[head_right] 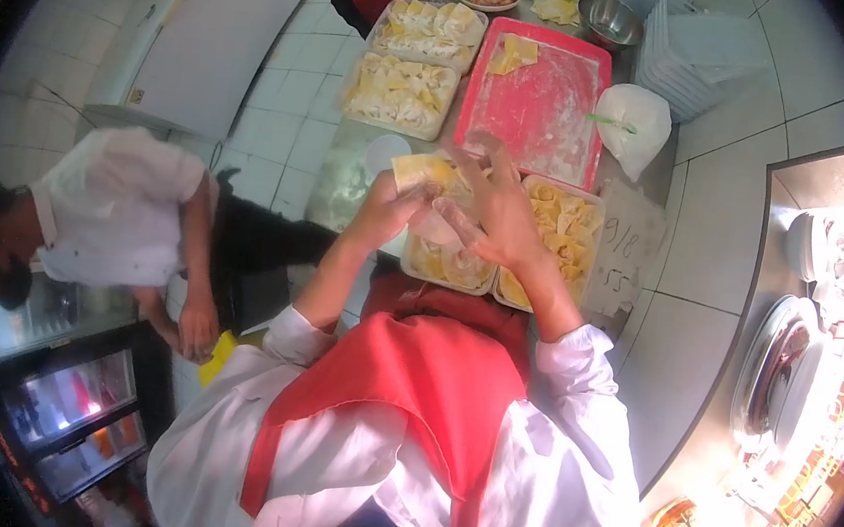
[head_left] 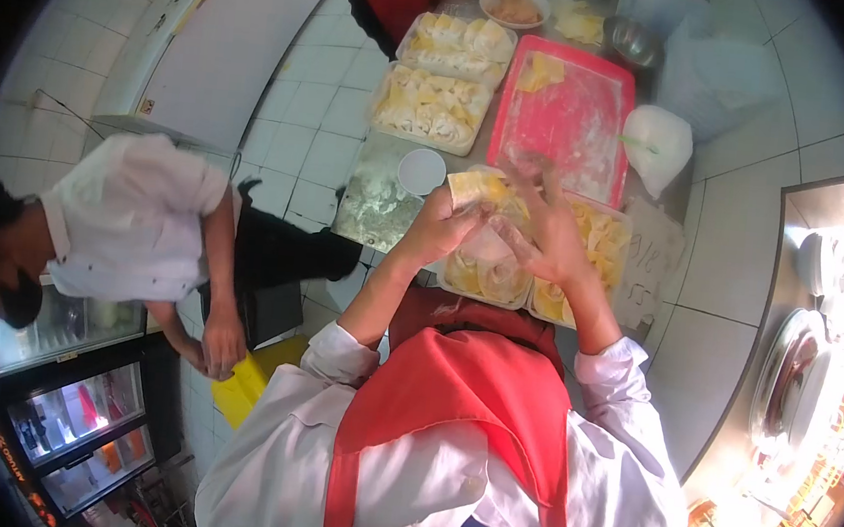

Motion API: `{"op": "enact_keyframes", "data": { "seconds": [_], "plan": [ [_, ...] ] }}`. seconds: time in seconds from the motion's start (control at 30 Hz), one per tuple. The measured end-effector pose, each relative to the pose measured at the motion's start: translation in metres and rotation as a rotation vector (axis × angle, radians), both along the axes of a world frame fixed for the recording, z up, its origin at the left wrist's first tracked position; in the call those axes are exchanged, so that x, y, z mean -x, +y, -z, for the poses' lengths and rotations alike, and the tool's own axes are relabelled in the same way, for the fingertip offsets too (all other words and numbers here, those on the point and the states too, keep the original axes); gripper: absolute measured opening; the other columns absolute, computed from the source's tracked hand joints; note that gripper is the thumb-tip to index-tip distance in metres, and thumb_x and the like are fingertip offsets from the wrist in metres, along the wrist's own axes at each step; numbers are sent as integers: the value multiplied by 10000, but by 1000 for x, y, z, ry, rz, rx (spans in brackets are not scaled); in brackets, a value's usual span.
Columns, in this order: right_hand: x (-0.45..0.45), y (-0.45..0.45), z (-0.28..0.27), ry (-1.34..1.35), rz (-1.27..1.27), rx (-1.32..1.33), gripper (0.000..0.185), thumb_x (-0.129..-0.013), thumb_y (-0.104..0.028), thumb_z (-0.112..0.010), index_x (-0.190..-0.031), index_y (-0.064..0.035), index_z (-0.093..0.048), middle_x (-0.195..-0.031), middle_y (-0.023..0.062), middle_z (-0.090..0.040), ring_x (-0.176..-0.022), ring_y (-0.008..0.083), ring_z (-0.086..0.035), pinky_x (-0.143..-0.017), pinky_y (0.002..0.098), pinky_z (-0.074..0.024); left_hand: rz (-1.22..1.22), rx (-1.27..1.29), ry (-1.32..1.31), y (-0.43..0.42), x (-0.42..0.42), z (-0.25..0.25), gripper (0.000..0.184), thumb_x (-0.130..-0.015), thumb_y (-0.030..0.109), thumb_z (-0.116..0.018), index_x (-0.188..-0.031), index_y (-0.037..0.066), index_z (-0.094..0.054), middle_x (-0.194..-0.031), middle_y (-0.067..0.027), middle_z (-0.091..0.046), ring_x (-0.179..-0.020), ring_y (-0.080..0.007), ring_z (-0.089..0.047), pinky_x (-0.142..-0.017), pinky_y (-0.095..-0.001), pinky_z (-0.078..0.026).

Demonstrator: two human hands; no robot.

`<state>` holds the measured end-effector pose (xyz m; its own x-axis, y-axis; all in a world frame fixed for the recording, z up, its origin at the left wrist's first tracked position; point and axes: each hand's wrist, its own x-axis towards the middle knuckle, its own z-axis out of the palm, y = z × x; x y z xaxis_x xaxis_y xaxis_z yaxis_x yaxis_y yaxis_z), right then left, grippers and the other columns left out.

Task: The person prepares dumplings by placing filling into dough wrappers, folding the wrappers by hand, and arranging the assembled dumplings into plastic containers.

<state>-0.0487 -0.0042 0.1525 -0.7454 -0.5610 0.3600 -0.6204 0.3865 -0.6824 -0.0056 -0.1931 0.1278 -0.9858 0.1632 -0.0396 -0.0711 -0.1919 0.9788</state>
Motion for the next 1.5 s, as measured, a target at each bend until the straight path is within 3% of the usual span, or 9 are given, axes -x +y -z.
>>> {"op": "enact_keyframes", "data": {
  "seconds": [0.27, 0.5, 0.63, 0.73, 0.9, 1.1, 1.27, 1.37, 1.5],
  "plan": [
    [-1, -5, 33, -17, 161, 315, 328, -769, 99, -640, -1076, -15, -618, -1009, 137, -657, -855, 285, -647, -713, 335, -531, -253, 147, 10, 7, 5, 13, 262, -928, 127, -658, -1127, -40, -624, -965, -53, -659, -871, -138, -639, -694, -311, -607],
    [12, 4, 26, -130, -2, 331, 335, -789, 137, -586, -1086, -14, -616, -1014, 146, -665, -908, 277, -676, -747, 348, -538, -299, 98, 45, 8, 6, 14, 237, -928, 182, -653, -1031, -31, -665, -866, -53, -698, -755, -87, -621, -637, -273, -519],
    [14, 11, 18, -166, -162, 226, 398, -797, 135, -601, -1168, -8, -587, -992, 128, -666, -896, 229, -675, -753, 327, -542, -155, 362, 117, -2, 8, 13, 185, -901, 136, -644, -975, -28, -684, -796, -35, -683, -743, -78, -616, -626, -273, -506],
    [9, -2, 40, -247, -68, 521, 512, -804, 117, -626, -1285, -14, -508, -954, 95, -662, -867, 175, -656, -735, 304, -538, -80, 398, 95, -8, 9, -2, 182, -874, 145, -646, -927, -23, -692, -720, -43, -685, -669, -61, -586, -589, -286, -478],
    [8, -6, 25, -541, 19, 462, 653, -805, 98, -649, -1387, -11, -375, -923, 72, -654, -854, 144, -631, -703, 279, -529, 100, 548, 90, -23, 13, 1, 171, -872, 154, -668, -872, -16, -674, -698, -4, -635, -620, -69, -531, -543, -276, -422],
    [10, -12, 40, -607, 106, 500, 632, -801, 80, -674, -1340, 24, -349, -908, 96, -660, -829, 150, -642, -673, 271, -525, -19, 229, -41, -15, 7, 28, 194, -837, 153, -742, -934, -12, -709, -810, -23, -684, -712, -62, -582, -623, -250, -468],
    [11, -9, 67, -601, 184, 517, 530, -814, 78, -666, -1244, 41, -359, -898, 112, -662, -804, 147, -650, -662, 271, -527, -154, -202, -116, 4, 0, 59, 408, -769, 16, -789, -1136, -4, -613, -1056, -71, -684, -960, -126, -654, -858, -284, -528],
    [10, -2, 79, -704, 120, 597, 521, -814, 72, -670, -1240, 19, -374, -890, 91, -659, -827, 132, -638, -672, 275, -522, -181, -268, -113, 15, -6, 79, 350, -832, 21, -727, -1154, 10, -590, -1030, -74, -681, -912, -136, -669, -810, -276, -542],
    [18, 14, 120, -462, 127, 253, 512, -761, 94, -682, -1187, -21, -422, -859, 98, -639, -815, 215, -642, -700, 325, -508, -207, -368, -353, 23, -5, 108, 314, -893, 34, -652, -1185, -1, -542, -1031, -92, -675, -863, -143, -679, -711, -275, -568]
  ]
}}
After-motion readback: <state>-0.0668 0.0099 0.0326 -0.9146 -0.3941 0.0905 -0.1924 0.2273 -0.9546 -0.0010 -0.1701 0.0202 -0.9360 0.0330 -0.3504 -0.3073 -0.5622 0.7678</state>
